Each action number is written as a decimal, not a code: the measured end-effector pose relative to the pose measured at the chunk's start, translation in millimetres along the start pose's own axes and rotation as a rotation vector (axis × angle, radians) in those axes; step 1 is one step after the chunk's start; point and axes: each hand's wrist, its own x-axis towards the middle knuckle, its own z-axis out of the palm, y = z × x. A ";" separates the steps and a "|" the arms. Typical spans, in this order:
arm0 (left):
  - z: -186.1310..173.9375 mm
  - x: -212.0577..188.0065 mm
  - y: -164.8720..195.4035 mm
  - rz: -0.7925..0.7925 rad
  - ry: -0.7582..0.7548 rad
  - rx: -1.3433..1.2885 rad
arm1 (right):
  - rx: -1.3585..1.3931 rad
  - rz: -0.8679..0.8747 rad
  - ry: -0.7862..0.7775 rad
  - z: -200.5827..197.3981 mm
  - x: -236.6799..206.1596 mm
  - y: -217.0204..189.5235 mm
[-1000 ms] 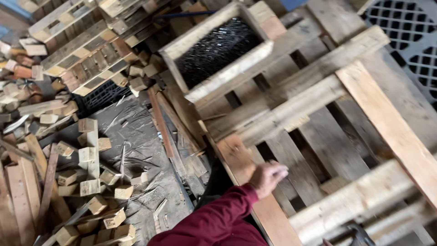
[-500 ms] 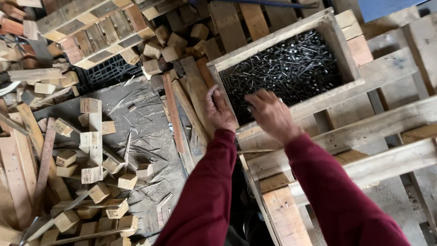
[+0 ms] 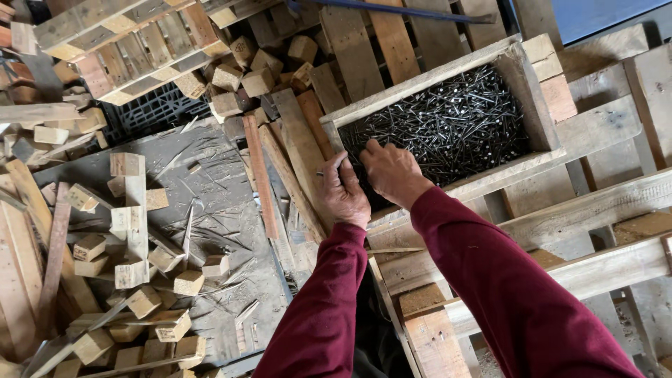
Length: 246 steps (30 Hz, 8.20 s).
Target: The person assembles a wooden pallet by placing planks onto a frame and hammering nails to secure them. They repeatedly pick up nails from a container and hammer them into the wood, adjusting planks as needed.
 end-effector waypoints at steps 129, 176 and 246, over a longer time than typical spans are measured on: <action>-50.0 -548.6 205.8 -1.297 -2.047 -0.507 | 1.071 1.969 0.357 428.6 -763.7 -201.8; 228.6 -688.5 267.9 -0.178 -1.515 -0.532 | 1.133 0.846 1.849 320.8 -790.6 40.3; 53.4 -1023.0 332.9 -0.168 -2.251 -0.486 | 1.878 1.782 1.707 540.0 -983.9 -78.1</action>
